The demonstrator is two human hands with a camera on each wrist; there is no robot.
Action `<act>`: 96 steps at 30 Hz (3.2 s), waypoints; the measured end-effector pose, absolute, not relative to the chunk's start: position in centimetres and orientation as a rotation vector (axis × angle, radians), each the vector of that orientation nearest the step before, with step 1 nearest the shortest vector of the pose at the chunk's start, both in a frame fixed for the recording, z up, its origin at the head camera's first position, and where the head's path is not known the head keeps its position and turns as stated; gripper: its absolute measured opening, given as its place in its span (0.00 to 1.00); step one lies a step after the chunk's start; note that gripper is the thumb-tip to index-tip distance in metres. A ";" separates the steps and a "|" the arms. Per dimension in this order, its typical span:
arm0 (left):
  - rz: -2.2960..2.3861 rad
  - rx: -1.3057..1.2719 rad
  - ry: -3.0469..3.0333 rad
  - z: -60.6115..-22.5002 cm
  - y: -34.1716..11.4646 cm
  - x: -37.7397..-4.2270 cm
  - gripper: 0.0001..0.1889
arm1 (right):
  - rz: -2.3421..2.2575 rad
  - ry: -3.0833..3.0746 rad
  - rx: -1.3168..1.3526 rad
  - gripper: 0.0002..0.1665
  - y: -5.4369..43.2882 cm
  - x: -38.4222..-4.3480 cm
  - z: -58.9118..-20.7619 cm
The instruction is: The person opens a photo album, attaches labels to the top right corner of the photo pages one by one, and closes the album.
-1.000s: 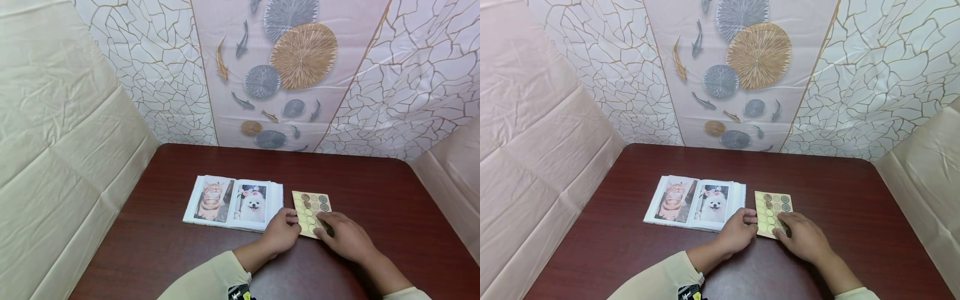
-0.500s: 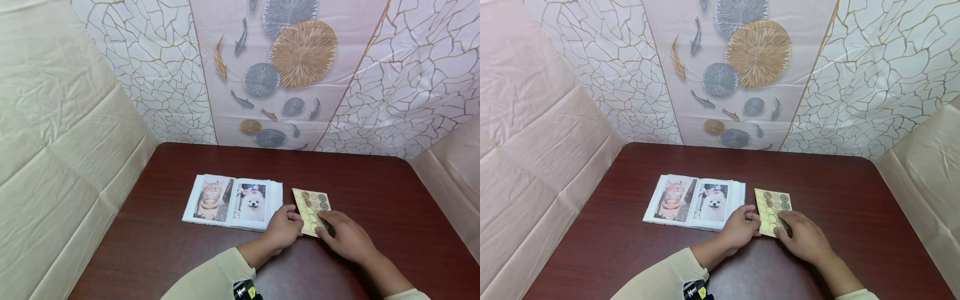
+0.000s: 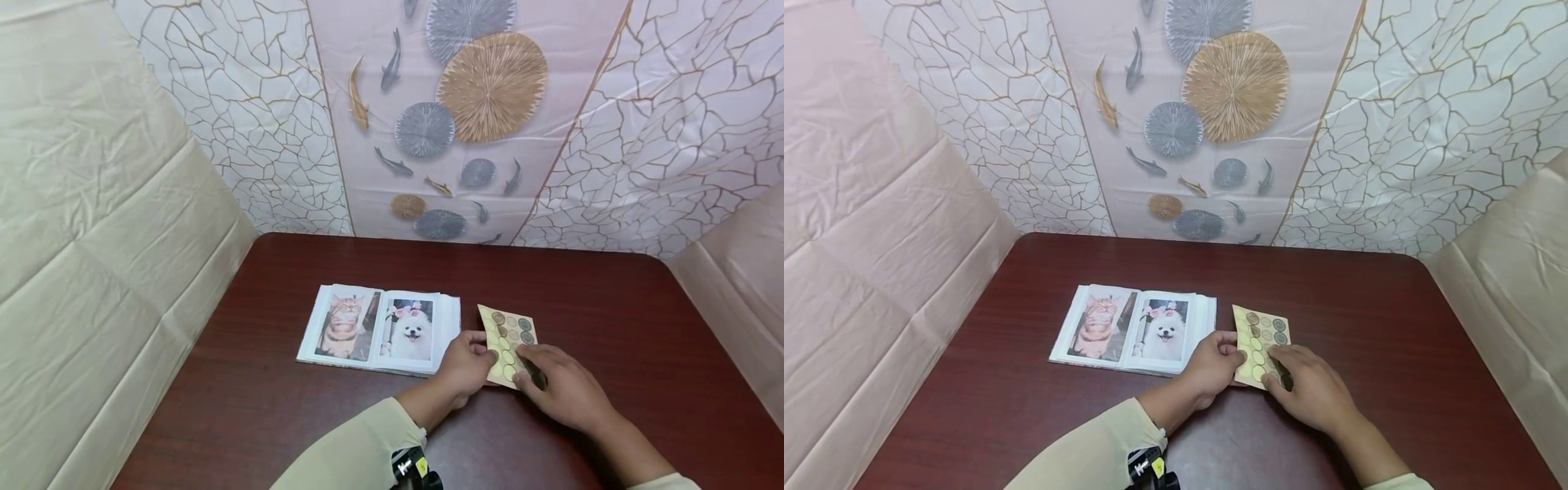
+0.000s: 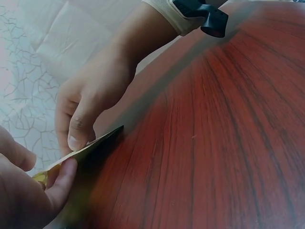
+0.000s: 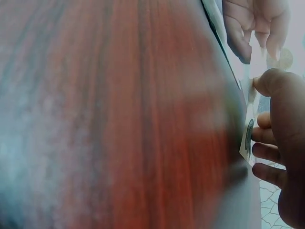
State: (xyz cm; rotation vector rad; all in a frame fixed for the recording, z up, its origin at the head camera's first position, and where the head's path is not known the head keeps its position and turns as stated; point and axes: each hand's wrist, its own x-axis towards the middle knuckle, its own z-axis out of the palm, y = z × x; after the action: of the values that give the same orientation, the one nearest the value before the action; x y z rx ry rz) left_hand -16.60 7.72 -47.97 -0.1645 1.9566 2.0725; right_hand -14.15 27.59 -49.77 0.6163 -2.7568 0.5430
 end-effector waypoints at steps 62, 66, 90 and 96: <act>2.131 -0.167 1.833 -48.7 8.2 -16.3 0.24 | 0.664 -2.832 0.238 0.12 24.9 -17.4 -48.1; 2.135 -0.184 1.831 -48.6 8.3 -16.2 0.24 | 0.664 -2.827 0.232 0.11 24.9 -17.5 -48.2; 2.133 -0.213 1.874 -48.7 7.7 -16.2 0.26 | 0.763 -2.842 0.210 0.09 25.7 -17.2 -48.6; 2.033 -0.146 2.017 -48.0 6.9 -15.7 0.27 | 0.747 -2.823 0.236 0.09 26.0 -17.3 -48.6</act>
State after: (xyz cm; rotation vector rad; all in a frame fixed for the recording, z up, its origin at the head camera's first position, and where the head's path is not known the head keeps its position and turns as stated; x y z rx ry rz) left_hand -15.68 6.92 -48.01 -0.1463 2.0171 2.0334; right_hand -17.28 26.03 -48.63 0.2356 -2.8232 0.7471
